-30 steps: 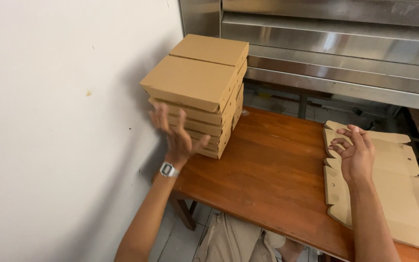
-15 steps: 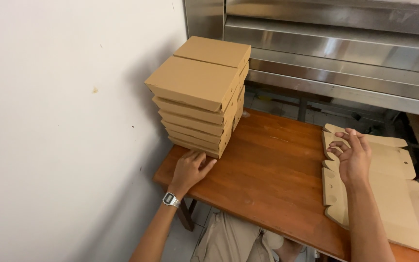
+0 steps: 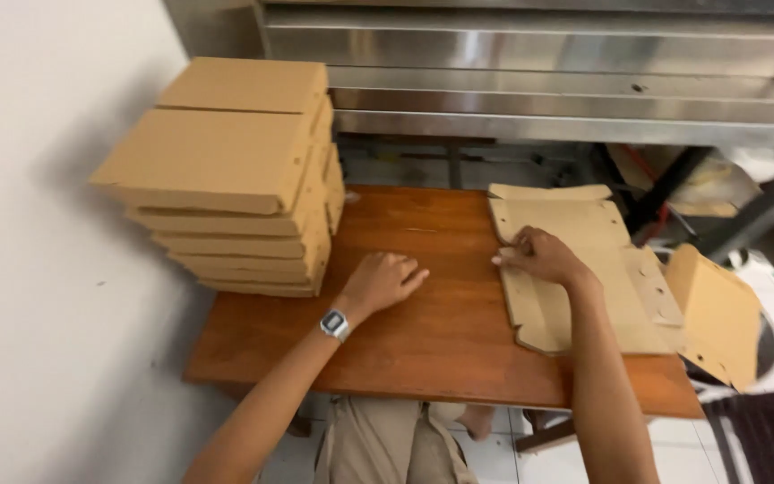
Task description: The person assembles flat cardboard boxes by folding the sides and tucking tabs into slots to form rectangular containers. The person stacks the completed boxes on the table and repeats the process with additional flat pieces.
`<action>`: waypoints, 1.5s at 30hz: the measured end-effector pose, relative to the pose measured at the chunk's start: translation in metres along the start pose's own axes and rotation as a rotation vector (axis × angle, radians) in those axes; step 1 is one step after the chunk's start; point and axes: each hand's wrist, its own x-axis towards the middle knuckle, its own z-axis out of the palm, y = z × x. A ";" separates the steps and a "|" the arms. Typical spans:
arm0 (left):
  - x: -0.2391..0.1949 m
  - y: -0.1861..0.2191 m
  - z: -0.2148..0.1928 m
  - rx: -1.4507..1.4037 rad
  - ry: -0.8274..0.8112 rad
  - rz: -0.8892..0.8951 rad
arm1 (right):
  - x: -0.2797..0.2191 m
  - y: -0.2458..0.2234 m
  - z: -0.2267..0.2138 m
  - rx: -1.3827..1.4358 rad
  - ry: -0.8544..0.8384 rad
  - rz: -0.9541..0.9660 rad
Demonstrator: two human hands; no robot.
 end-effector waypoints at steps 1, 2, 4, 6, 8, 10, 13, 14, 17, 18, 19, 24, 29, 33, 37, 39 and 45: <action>0.009 -0.001 0.001 -0.012 -0.012 0.019 | 0.004 0.005 -0.002 0.002 0.005 0.024; 0.017 0.000 0.005 -0.039 -0.015 -0.004 | 0.007 0.013 -0.004 0.051 -0.047 0.057; 0.030 0.002 0.016 -0.081 -0.027 -0.018 | 0.011 0.027 -0.006 0.097 -0.099 0.108; 0.038 0.002 0.027 -0.121 -0.011 -0.024 | 0.016 0.039 -0.004 0.082 -0.210 0.206; 0.043 -0.005 0.043 -0.114 0.008 -0.037 | 0.008 0.032 -0.010 0.039 -0.254 0.230; 0.043 -0.012 0.056 -0.105 0.024 -0.054 | 0.003 0.025 -0.011 0.000 -0.303 0.251; 0.040 -0.018 0.061 -0.169 0.114 -0.097 | 0.001 0.024 -0.008 -0.129 -0.427 0.291; 0.039 -0.018 0.059 -0.164 0.116 -0.094 | 0.003 0.029 -0.004 -0.151 -0.430 0.303; 0.038 -0.015 0.057 -0.140 0.107 -0.067 | 0.006 0.036 0.000 -0.179 -0.442 0.319; 0.038 -0.014 0.057 -0.119 0.104 -0.040 | 0.007 0.038 0.000 -0.189 -0.443 0.321; 0.038 -0.014 0.058 -0.122 0.101 -0.039 | 0.004 0.026 -0.003 -0.188 -0.446 0.325; 0.037 -0.013 0.056 -0.128 0.083 -0.023 | 0.002 0.014 -0.001 -0.266 -0.445 0.356; 0.037 -0.009 0.052 -0.130 0.094 -0.001 | 0.003 0.018 -0.002 -0.227 -0.434 0.360; 0.037 -0.010 0.054 -0.129 0.095 0.025 | 0.004 0.018 -0.006 -0.164 -0.433 0.352; 0.036 -0.009 0.054 -0.136 0.078 0.019 | 0.005 0.028 -0.004 -0.178 -0.437 0.329; 0.036 -0.008 0.048 -0.142 0.057 0.013 | 0.007 0.029 -0.005 -0.150 -0.439 0.341; 0.037 -0.009 0.052 -0.103 0.093 0.036 | 0.000 0.030 -0.010 -0.158 -0.353 0.239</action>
